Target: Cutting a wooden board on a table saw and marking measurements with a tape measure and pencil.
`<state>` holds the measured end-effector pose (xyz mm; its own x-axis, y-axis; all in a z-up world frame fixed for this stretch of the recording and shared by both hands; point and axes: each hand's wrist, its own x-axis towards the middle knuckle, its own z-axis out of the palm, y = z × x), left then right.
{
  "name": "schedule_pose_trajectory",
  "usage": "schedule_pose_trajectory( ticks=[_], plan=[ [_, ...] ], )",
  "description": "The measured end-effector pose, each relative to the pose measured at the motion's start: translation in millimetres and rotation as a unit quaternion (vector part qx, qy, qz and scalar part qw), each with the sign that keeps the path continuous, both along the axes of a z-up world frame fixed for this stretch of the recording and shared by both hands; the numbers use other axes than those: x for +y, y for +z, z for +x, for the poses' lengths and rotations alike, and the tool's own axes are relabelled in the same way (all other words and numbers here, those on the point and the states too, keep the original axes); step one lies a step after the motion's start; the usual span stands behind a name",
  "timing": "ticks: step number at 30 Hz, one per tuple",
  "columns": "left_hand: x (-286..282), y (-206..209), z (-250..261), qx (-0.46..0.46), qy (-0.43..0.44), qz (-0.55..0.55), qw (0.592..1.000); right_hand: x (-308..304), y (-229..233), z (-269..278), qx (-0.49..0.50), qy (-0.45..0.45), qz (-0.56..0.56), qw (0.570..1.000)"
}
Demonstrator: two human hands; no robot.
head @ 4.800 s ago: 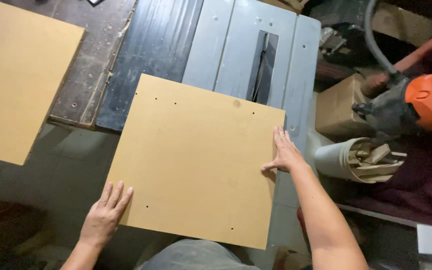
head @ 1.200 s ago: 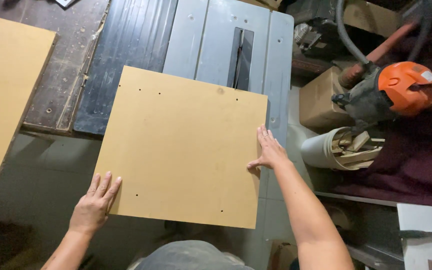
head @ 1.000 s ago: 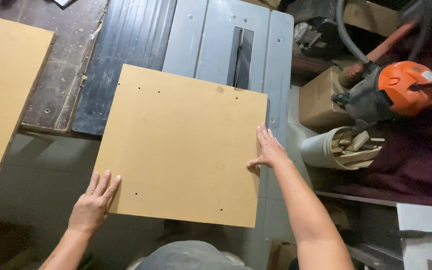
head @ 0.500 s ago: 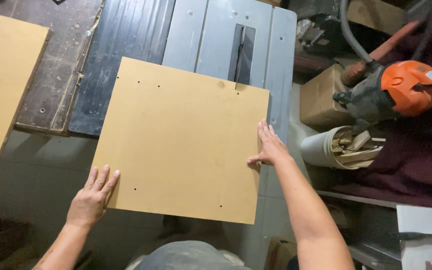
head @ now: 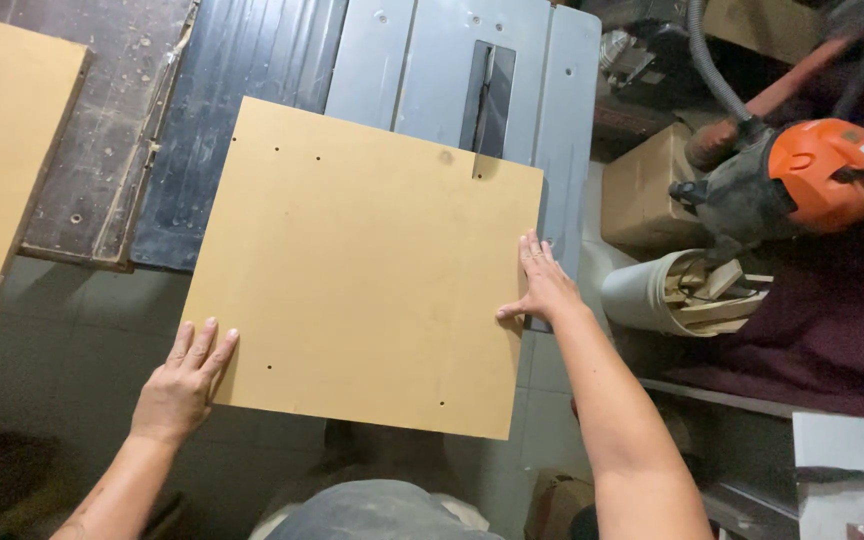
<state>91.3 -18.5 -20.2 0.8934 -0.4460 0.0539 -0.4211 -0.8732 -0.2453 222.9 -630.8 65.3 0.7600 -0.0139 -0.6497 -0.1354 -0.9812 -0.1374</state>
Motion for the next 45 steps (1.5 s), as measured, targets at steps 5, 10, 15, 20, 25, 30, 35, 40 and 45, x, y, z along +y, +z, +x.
schedule_pose_trajectory(
  ticks=[5, 10, 15, 20, 25, 30, 35, 40, 45],
  plan=[
    [-5, -8, 4, -0.046, 0.037, -0.025, 0.998, -17, -26, 2, -0.101, 0.052, -0.010, 0.993],
    [-8, -5, 12, -0.037, 0.041, -0.040, 0.998, -19, -27, 7, -0.098, 0.052, -0.011, 0.994],
    [-7, -10, 13, -0.044, 0.041, -0.035, 0.998, -17, -29, 8, -0.122, 0.080, -0.042, 0.988],
    [-6, -9, 16, -0.061, 0.027, -0.034, 0.997, -14, -74, -28, -0.217, 0.160, -0.065, 0.961],
    [-5, -15, 15, -0.070, 0.023, -0.036, 0.997, 69, 17, -139, -0.203, 0.231, -0.030, 0.951],
    [-10, -5, 16, -0.085, 0.023, -0.033, 0.996, 87, 7, -197, -0.063, 0.204, -0.044, 0.976],
    [-8, -14, 20, -0.087, 0.008, -0.067, 0.994, 58, -29, -203, -0.197, 0.194, -0.012, 0.961],
    [-10, -16, 20, -0.057, 0.021, -0.079, 0.995, 49, -42, -200, -0.245, 0.175, 0.015, 0.953],
    [-18, -4, 24, -0.046, 0.022, -0.073, 0.996, 45, -48, -194, -0.210, 0.147, 0.005, 0.966]
  ],
)
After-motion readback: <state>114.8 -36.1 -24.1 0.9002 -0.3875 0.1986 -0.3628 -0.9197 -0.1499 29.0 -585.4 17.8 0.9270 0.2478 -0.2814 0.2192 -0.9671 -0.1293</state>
